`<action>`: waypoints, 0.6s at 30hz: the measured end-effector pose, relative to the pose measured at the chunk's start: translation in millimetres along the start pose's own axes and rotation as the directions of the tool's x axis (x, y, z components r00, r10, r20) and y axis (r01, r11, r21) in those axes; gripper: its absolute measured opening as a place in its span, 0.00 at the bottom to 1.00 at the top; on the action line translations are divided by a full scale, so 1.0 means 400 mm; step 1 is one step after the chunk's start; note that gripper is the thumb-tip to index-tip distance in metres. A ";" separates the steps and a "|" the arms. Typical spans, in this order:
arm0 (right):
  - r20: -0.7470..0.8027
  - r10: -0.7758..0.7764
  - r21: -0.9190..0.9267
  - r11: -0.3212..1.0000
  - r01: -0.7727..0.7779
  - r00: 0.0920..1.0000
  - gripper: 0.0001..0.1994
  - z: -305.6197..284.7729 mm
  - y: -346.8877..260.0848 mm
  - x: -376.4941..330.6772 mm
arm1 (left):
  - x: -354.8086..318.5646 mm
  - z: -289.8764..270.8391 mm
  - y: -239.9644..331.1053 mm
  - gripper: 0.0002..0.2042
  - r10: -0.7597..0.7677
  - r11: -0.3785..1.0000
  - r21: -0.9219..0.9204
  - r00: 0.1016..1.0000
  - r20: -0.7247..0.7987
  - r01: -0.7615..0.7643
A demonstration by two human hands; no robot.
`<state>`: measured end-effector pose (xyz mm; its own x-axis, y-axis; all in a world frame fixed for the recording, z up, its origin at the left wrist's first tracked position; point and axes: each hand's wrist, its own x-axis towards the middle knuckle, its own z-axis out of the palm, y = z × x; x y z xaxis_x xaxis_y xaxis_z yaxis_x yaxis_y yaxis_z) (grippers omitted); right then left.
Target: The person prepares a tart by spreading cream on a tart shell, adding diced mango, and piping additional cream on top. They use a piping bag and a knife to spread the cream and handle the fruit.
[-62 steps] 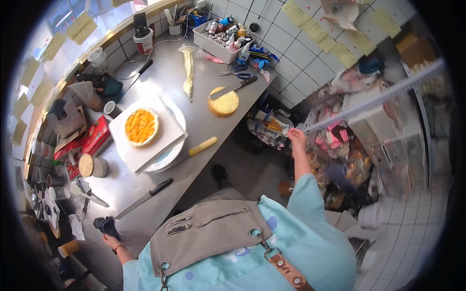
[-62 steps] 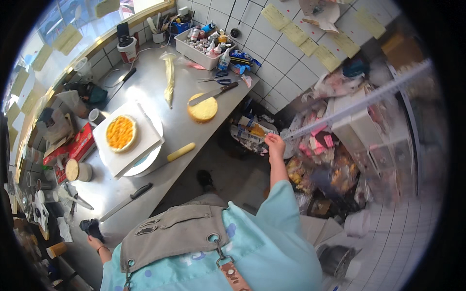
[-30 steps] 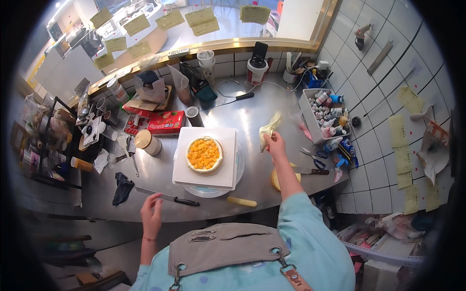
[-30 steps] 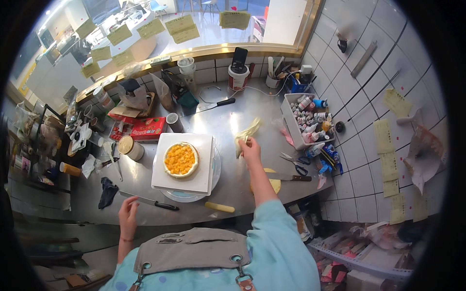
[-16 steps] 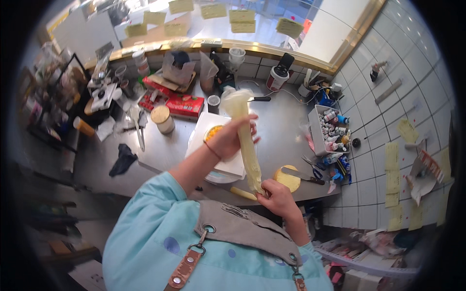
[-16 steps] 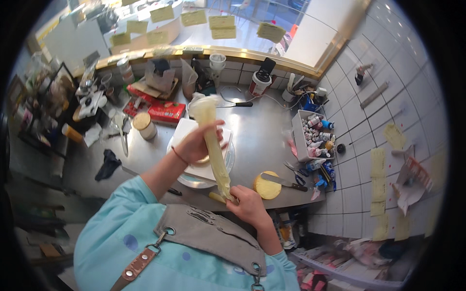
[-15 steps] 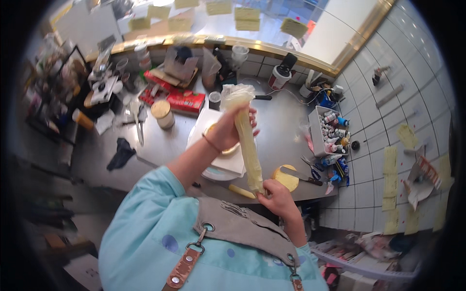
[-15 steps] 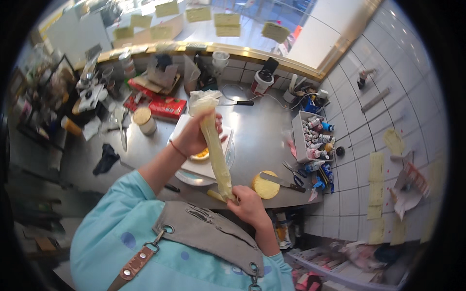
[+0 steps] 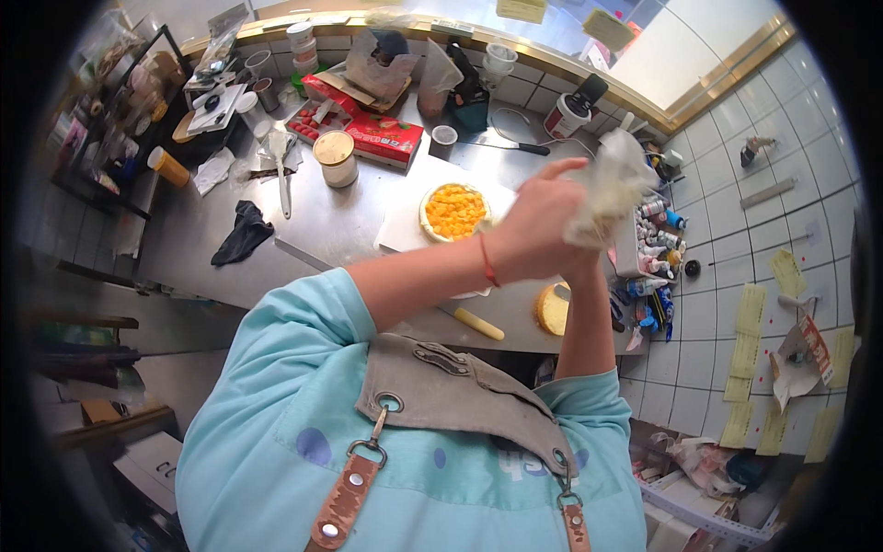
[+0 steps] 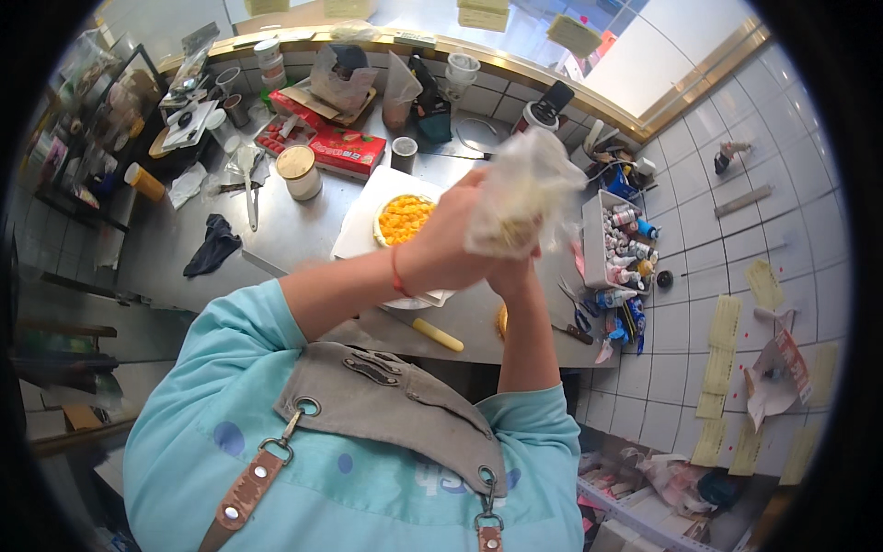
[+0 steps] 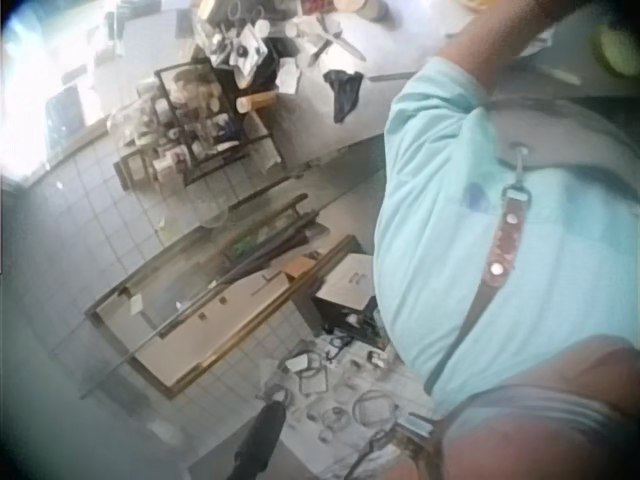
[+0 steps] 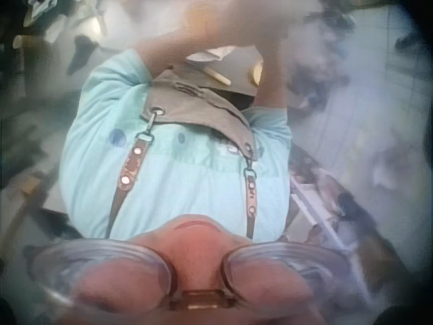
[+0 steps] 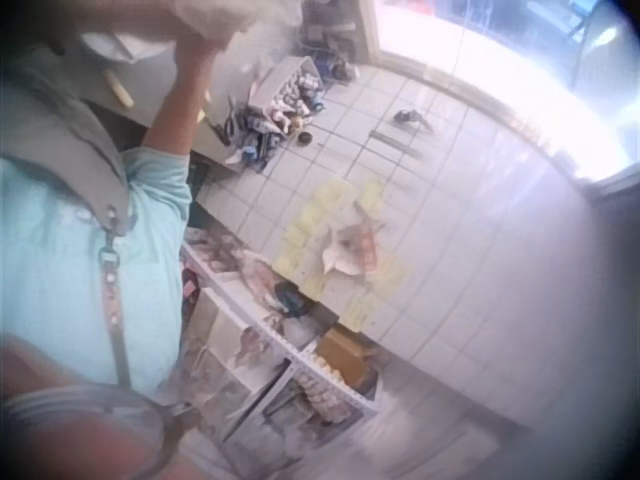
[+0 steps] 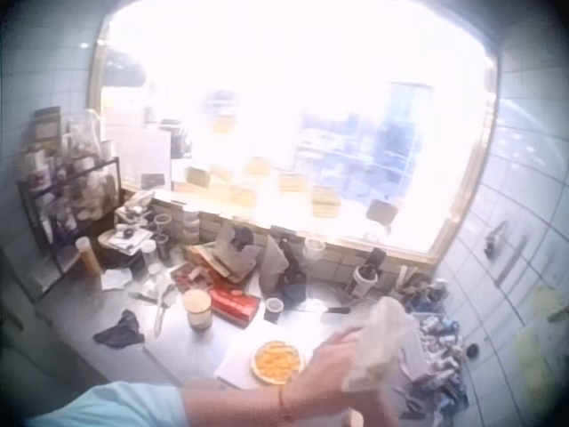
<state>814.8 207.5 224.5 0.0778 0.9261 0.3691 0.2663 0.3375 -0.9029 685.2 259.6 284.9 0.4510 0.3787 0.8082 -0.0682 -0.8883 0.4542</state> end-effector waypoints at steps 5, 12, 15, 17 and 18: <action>0.114 -0.162 -0.338 0.921 0.191 0.980 0.20 0.038 0.086 0.066 | -0.053 0.042 0.077 0.07 0.035 0.979 -0.196 0.990 -0.134 -0.061; 0.091 0.105 -0.074 0.992 -0.098 0.990 0.31 0.107 0.138 0.099 | -0.127 0.046 0.083 0.07 -0.047 0.947 -0.320 0.993 -0.106 0.011; 0.121 0.241 0.092 0.963 -0.252 0.963 0.28 0.123 0.192 0.115 | -0.153 0.025 0.080 0.09 -0.093 0.951 -0.286 0.992 0.089 0.115; 0.152 0.243 0.180 0.946 -0.268 0.958 0.26 0.123 0.264 0.115 | -0.162 0.018 0.072 0.09 -0.121 0.945 -0.293 0.988 0.097 0.144; 0.165 0.243 0.226 0.934 -0.276 0.956 0.25 0.120 0.298 0.112 | -0.169 0.017 0.068 0.08 -0.134 0.941 -0.297 0.986 0.104 0.159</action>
<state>804.0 297.1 123.0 -0.0190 0.9951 0.0971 0.0103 0.0973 -0.9952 658.8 208.2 239.9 0.5458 0.4652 0.6969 -0.2569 -0.6988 0.6676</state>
